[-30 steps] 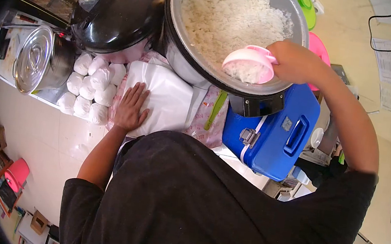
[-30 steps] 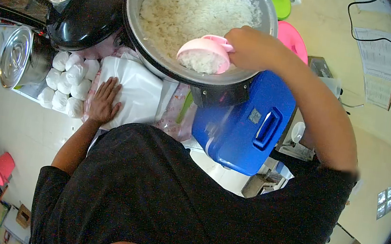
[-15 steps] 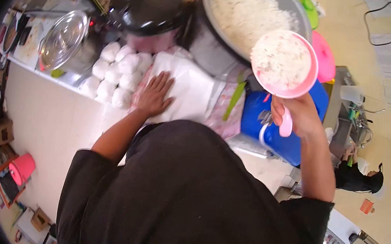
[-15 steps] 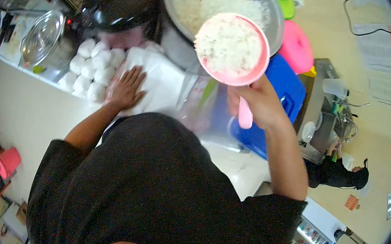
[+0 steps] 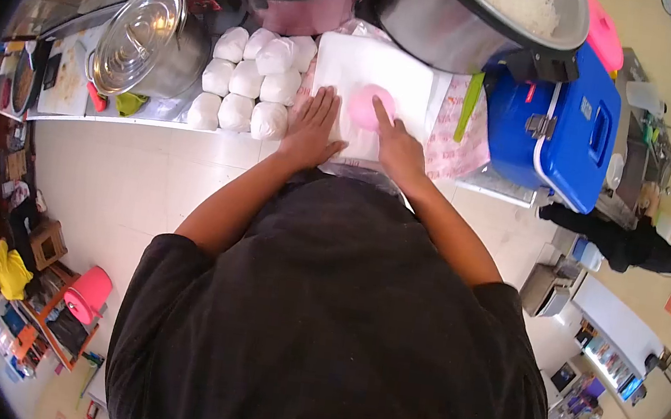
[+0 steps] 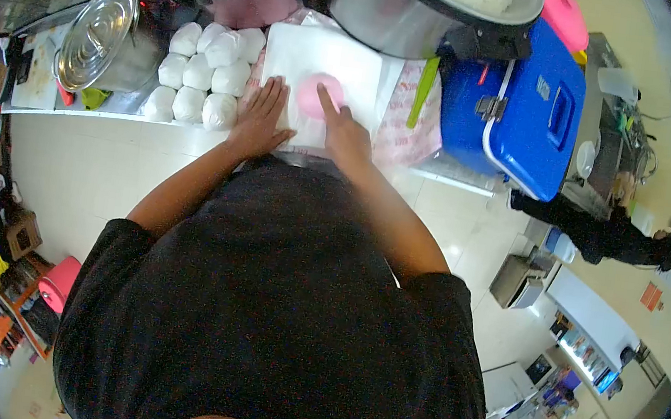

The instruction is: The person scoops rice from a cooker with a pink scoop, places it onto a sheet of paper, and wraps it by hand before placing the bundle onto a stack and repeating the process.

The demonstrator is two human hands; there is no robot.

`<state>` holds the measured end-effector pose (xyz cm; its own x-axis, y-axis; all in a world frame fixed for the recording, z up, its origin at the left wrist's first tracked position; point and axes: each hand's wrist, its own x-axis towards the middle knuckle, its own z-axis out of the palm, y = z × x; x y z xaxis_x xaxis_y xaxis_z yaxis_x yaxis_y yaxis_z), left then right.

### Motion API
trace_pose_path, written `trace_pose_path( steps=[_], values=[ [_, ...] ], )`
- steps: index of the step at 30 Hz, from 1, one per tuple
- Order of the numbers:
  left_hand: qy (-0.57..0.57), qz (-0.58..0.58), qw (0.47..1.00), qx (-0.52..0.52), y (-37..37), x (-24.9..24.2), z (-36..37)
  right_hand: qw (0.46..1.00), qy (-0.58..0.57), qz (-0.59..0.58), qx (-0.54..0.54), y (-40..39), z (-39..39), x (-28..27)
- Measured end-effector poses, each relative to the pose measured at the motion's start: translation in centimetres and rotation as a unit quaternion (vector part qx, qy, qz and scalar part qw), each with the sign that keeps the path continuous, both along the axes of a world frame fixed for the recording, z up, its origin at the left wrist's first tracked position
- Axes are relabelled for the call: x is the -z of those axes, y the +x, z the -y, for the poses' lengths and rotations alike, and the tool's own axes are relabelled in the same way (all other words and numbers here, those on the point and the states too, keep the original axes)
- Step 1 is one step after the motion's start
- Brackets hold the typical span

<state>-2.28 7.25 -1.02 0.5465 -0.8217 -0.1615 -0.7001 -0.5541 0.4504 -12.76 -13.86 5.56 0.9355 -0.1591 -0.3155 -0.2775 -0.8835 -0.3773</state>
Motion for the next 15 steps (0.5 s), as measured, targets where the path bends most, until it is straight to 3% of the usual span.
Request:
trace_pose_path(
  steps=[7,15],
  values=[
    [0.049,0.035,0.998,0.022,0.1,0.9,0.5,0.992,0.03,0.047,0.112,1.7,-4.6,2.3],
    [0.058,0.02,0.998,0.014,0.0,-0.1,0.4,0.969,0.169,0.077,0.163,2.1,-5.5,3.2]
  ],
)
